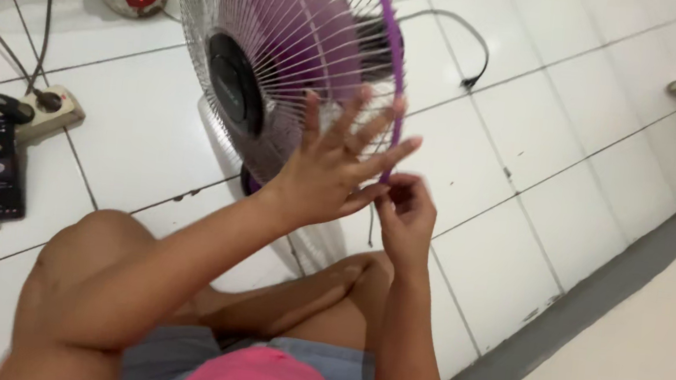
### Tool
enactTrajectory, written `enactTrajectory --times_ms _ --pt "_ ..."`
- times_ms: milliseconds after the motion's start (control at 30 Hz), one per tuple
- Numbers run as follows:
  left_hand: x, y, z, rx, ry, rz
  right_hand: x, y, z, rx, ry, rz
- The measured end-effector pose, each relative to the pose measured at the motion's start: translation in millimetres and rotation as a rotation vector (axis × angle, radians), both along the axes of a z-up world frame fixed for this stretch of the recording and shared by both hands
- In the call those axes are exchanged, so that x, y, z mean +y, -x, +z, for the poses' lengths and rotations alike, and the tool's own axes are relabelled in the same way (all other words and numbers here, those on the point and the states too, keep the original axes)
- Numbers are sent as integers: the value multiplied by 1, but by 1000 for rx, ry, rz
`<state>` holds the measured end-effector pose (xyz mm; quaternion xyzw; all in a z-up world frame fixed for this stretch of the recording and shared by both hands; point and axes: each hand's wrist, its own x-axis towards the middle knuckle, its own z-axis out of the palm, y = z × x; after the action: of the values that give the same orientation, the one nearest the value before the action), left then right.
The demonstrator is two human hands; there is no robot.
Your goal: The person disassembles a purple standing fan by hand. They remove the front grille, the fan blades, the rear grille, and the motor housing, placing each component on the floor.
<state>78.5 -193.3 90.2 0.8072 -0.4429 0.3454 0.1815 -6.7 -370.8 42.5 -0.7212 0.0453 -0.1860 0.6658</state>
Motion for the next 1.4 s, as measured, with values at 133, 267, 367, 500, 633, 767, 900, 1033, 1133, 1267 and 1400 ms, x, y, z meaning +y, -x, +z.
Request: enactTrajectory --times_ms 133,267,367,500,633,767,900,1033,1133,1267,1400 --pt "-6 -9 23 -125 -131 -24 5 -2 18 145 207 11" --pt "-7 -21 48 -146 -477 -61 10 -1 21 210 179 -8" --pt "-14 -22 65 -6 -690 -173 12 -1 11 144 -23 60" --pt "-21 -21 79 35 -799 -210 12 0 12 76 -33 168" --pt "-26 -12 80 20 -730 -211 20 0 10 64 -33 105" --pt "-27 -11 80 73 -801 -210 21 2 0 56 -111 56" --pt "-16 -17 64 -76 -498 -229 6 3 -9 6 -122 125" --pt "8 -9 31 -83 21 -15 2 6 -9 -29 -21 46" --pt "19 9 9 110 167 76 17 5 3 -35 249 -165" --pt "13 22 -10 149 212 141 41 5 17 -94 531 -397" --pt "2 24 -18 -106 260 182 45 5 27 -35 601 -430"
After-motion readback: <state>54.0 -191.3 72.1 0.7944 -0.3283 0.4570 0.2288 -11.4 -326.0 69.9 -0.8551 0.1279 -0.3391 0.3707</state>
